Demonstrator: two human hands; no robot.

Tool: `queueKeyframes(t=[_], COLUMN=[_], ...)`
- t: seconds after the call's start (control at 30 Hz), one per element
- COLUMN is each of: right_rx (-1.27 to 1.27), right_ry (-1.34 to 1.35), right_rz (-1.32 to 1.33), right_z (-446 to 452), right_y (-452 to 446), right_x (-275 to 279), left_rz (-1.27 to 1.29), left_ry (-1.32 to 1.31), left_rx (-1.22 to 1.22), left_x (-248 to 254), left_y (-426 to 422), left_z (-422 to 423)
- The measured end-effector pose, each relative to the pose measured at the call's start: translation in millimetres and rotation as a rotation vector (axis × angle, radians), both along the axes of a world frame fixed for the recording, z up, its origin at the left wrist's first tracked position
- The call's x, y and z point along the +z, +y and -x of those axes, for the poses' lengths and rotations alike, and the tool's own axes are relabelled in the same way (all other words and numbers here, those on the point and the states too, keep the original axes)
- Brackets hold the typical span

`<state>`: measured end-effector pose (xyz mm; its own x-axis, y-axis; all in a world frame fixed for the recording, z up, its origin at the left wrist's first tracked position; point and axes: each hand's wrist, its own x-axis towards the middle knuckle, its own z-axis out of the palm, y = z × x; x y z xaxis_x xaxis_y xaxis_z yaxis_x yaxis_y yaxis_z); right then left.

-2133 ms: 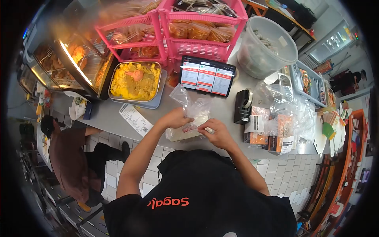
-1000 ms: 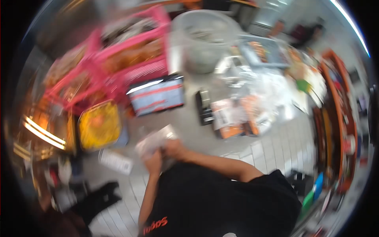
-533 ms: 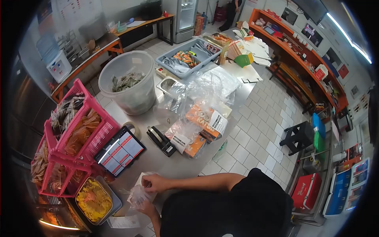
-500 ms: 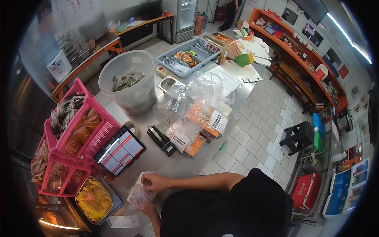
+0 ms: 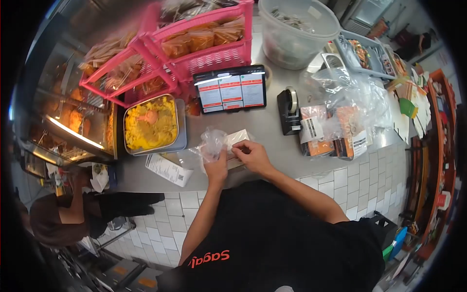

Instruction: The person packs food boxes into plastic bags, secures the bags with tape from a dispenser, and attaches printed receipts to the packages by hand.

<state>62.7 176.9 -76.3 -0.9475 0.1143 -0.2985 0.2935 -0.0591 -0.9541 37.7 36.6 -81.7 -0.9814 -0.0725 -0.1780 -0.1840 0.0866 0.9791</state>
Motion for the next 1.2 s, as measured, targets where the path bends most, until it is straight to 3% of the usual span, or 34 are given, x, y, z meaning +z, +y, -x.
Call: queueKeyframes(t=[0.03,0.27,0.4,0.5,0.57,0.67,0.73,0.9,0.97,1.07,1.2], right_rx=[0.005,0.044,-0.02,0.077,0.205,0.223,0.274,0.338,0.112,-0.054,-0.003], right_ry=[-0.011,0.101,0.056,0.028,0.056,0.097,0.118,0.183,0.162,0.005,-0.05], right_rz=[-0.019,-0.227,-0.186,-0.079,-0.205,-0.173,-0.172,-0.165,-0.052,0.088,0.083], right_z=[-1,-2,2,11,16,14,17,24,21,15,2], right_y=[1,1,0,5,7,6,12,13,7,2,-1], right_x=[1,-4,6,14,18,16,16,11,9,1,-4], left_rz=[-0.095,-0.059,0.054,0.071,0.055,0.141,0.241,0.187,0.218,0.013,-0.082], left_ry=[-0.01,0.017,0.229,0.242,0.207,0.386,0.292,0.169,0.125,0.076,-0.066], left_rx=[0.03,0.033,-0.014,-0.1,-0.122,-0.154,-0.2,-0.319,-0.324,-0.161,-0.094], left_x=[5,4,0,1,2,4,3,5,11,13,20], left_y=[4,6,1,-4,-6,-9,-12,-14,-10,0,5], left_z=[0,0,-4,-5,-5,-1,-2,9,11,8,8])
